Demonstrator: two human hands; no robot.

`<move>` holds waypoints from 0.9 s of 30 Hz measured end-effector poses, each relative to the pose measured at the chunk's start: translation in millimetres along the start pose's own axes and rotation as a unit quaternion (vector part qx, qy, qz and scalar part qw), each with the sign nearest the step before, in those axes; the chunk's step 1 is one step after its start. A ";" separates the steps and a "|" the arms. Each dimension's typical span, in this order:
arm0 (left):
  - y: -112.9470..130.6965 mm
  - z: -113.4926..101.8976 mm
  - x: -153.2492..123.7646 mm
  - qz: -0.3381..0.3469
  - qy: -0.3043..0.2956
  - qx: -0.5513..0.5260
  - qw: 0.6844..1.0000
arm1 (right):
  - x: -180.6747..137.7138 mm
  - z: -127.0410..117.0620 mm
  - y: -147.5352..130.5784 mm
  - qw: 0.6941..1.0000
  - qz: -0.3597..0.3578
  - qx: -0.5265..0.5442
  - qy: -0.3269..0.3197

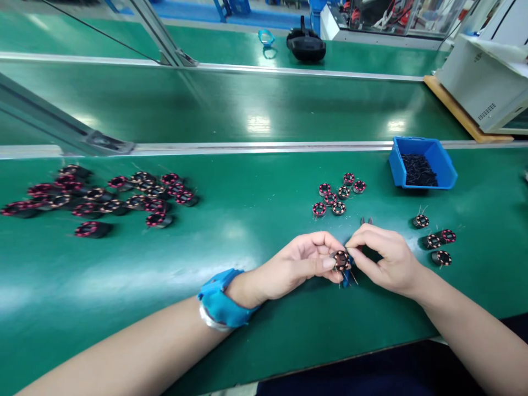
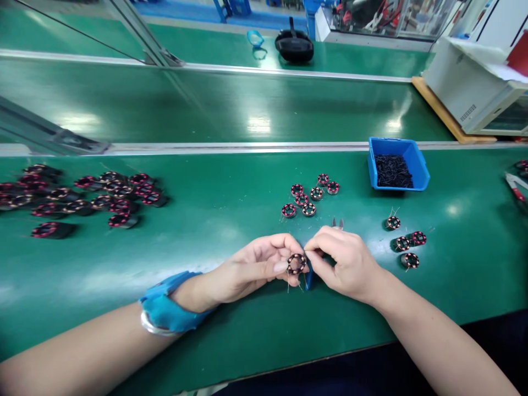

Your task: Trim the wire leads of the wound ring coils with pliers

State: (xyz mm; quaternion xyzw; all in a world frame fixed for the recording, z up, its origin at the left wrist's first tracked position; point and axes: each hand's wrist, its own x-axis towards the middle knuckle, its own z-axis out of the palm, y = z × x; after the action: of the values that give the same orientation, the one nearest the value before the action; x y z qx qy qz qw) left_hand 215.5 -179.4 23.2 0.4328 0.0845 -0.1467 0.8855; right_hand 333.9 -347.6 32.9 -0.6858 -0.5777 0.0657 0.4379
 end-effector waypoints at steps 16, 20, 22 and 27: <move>1.6 -5.8 2.4 0.032 -0.012 0.043 0.999 | -2.2 13.7 -2.5 0.998 -0.003 0.064 0.030; 6.1 -8.0 3.5 0.069 0.010 0.142 0.987 | 0.9 10.0 -1.1 0.997 -0.008 0.065 0.045; 7.2 -12.2 3.2 0.096 0.059 0.243 0.963 | 6.9 -2.5 7.1 0.995 0.010 0.002 0.098; -4.1 -44.7 10.6 0.191 0.125 0.577 0.784 | 39.1 -64.3 43.5 0.904 0.240 -0.325 0.140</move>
State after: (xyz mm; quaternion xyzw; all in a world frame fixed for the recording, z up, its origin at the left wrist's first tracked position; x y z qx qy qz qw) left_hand 223.1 -148.5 -10.1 0.8847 0.0099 0.0591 0.4623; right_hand 416.9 -345.8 58.9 -0.9098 -0.3180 -0.1193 0.2385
